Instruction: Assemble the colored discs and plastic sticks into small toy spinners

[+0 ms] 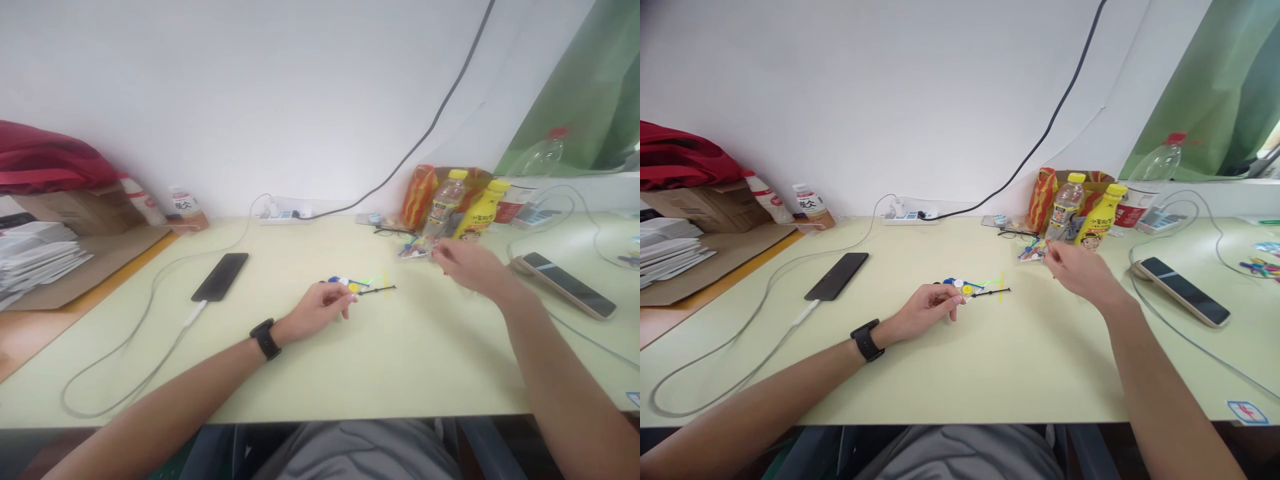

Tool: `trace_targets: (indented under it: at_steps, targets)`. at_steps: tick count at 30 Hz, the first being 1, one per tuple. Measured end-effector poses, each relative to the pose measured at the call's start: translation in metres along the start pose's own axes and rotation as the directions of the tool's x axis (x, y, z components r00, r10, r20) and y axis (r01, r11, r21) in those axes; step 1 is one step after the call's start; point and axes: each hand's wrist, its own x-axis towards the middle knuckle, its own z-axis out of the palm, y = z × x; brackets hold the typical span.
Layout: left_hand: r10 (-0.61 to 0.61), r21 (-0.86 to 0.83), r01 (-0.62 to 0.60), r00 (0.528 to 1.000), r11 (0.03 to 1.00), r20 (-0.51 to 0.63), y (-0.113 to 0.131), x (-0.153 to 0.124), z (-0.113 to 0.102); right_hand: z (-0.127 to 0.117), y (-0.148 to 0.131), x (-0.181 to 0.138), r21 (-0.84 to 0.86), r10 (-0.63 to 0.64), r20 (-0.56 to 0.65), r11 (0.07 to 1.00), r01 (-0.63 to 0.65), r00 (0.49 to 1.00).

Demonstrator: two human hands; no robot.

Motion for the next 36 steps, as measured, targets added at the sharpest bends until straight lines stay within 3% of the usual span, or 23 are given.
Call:
trace_targets:
  at_steps: [3,7,11,15,18,21,25,31,33,36]
  targets:
    - [0.004,0.02,-0.004,1.0,1.0,-0.003,0.0,0.0,0.0,0.015,0.004,-0.001,0.014,-0.066,0.305,0.998,0.065,0.95]
    - [0.017,0.056,-0.015,1.0,0.998,-0.022,0.001,-0.001,0.0,0.022,0.004,-0.002,-0.007,-0.033,0.368,0.999,0.038,0.929]
    - [0.043,0.075,-0.037,0.997,0.997,-0.068,0.001,0.0,-0.002,0.017,0.002,-0.004,-0.098,0.017,0.336,0.995,0.017,0.942]
    - [0.089,0.147,-0.057,0.971,0.987,-0.223,-0.003,0.004,-0.009,0.014,-0.008,-0.001,-0.188,0.023,0.129,0.982,0.002,0.991]
    - [0.128,0.244,-0.049,0.939,0.969,-0.318,-0.007,0.007,-0.017,0.015,-0.02,0.0,-0.123,-0.074,0.021,0.99,0.076,0.997]
    - [0.197,0.41,-0.041,0.918,0.911,-0.345,-0.011,0.01,-0.025,0.021,-0.033,-0.003,0.019,-0.248,0.044,0.969,0.247,0.968]
    - [0.293,0.553,-0.132,0.932,0.823,-0.213,-0.012,0.009,-0.027,0.034,-0.047,-0.008,0.211,-0.417,0.092,0.895,0.392,0.904]
    - [0.288,0.693,-0.289,0.95,0.661,0.121,-0.009,0.002,-0.018,0.046,-0.059,-0.012,0.27,-0.495,0.169,0.855,0.443,0.853]
    - [0.287,0.708,-0.3,0.947,0.639,0.143,-0.009,0.002,-0.015,0.048,-0.062,-0.012,0.284,-0.501,0.16,0.849,0.446,0.851]
    - [0.314,0.718,-0.276,0.946,0.638,0.084,-0.011,0.003,-0.015,0.048,-0.066,-0.013,0.307,-0.522,0.138,0.831,0.464,0.842]
